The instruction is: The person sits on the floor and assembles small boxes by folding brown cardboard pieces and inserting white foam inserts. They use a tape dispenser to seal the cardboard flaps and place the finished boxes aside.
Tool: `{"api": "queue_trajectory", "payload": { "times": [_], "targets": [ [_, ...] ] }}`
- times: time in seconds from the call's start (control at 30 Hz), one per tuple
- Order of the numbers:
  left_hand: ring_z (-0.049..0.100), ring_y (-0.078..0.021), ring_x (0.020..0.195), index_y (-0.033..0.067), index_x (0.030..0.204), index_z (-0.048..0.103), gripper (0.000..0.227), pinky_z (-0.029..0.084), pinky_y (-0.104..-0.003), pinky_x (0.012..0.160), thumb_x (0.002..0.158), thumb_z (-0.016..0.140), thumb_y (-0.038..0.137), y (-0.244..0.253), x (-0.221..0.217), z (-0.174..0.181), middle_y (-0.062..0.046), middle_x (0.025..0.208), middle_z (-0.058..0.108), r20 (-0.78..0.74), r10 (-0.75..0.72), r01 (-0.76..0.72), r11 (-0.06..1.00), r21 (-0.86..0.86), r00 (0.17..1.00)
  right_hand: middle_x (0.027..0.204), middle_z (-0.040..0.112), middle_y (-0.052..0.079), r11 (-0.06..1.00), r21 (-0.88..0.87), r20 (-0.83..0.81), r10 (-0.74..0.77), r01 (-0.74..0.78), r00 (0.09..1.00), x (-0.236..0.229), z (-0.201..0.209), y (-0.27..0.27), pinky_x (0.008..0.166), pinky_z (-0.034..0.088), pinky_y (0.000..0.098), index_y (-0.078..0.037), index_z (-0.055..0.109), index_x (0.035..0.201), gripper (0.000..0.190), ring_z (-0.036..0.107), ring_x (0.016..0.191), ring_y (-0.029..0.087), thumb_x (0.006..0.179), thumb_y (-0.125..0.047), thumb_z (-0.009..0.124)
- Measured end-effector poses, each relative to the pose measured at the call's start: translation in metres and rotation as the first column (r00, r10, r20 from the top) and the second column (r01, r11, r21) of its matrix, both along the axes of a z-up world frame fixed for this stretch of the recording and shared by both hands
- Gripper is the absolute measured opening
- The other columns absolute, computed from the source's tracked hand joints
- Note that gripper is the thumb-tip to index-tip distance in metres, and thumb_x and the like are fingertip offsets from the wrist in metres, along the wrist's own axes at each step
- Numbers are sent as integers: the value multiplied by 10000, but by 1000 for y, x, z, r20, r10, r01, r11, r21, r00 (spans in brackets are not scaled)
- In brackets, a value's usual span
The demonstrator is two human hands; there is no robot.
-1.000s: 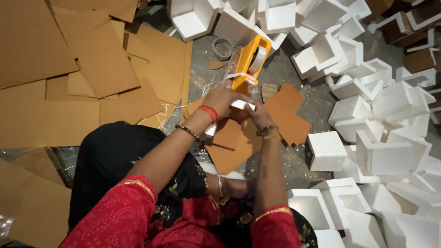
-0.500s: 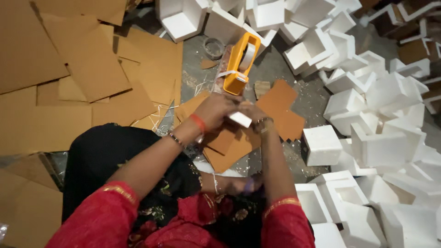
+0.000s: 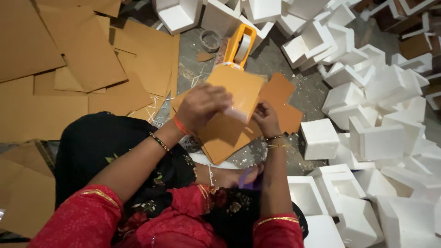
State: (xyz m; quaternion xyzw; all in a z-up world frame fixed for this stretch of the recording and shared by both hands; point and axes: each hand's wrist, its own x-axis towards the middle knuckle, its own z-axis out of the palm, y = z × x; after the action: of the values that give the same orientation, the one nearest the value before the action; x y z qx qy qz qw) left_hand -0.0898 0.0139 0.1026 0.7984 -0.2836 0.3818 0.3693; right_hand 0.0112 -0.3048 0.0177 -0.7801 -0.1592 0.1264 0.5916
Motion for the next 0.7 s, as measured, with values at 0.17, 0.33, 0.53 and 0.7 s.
{"api": "queue_trajectory", "payload": {
  "times": [0.17,0.33,0.53,0.7],
  "targets": [
    [729,-254,1092,195,1206,704,472,563,-380,963,856,739,510,30,35,0,-35,1174,734,-665,-27,-112,980,-165,747,1103,754,49,950,-277,286,-59,141,956,-4,44,30,883,583,275,-40,717,1191,384,719,1000,133,828,-86,833],
    [647,-344,1015,210,1165,781,351,483,-469,903,844,764,351,-6,58,-36,-70,1143,735,-538,57,-19,997,75,841,1099,763,63,981,-194,203,27,13,979,6,33,78,884,585,288,-41,737,1134,307,715,1018,148,849,-122,815],
    [665,-292,1013,210,1142,774,306,504,-435,909,859,753,324,-12,65,-62,-11,1123,751,-490,-3,-28,998,-56,872,869,677,-33,937,100,-301,-292,334,908,98,-3,99,665,554,296,-155,651,1036,207,650,758,133,929,-332,661],
    [665,-306,990,291,1152,776,292,519,-465,872,868,734,344,-8,70,-59,-19,1106,753,-561,1,6,1000,11,828,803,638,-1,884,-118,312,-399,452,862,90,-2,117,686,482,250,-20,708,948,235,560,747,92,945,-255,710]
  ]
}}
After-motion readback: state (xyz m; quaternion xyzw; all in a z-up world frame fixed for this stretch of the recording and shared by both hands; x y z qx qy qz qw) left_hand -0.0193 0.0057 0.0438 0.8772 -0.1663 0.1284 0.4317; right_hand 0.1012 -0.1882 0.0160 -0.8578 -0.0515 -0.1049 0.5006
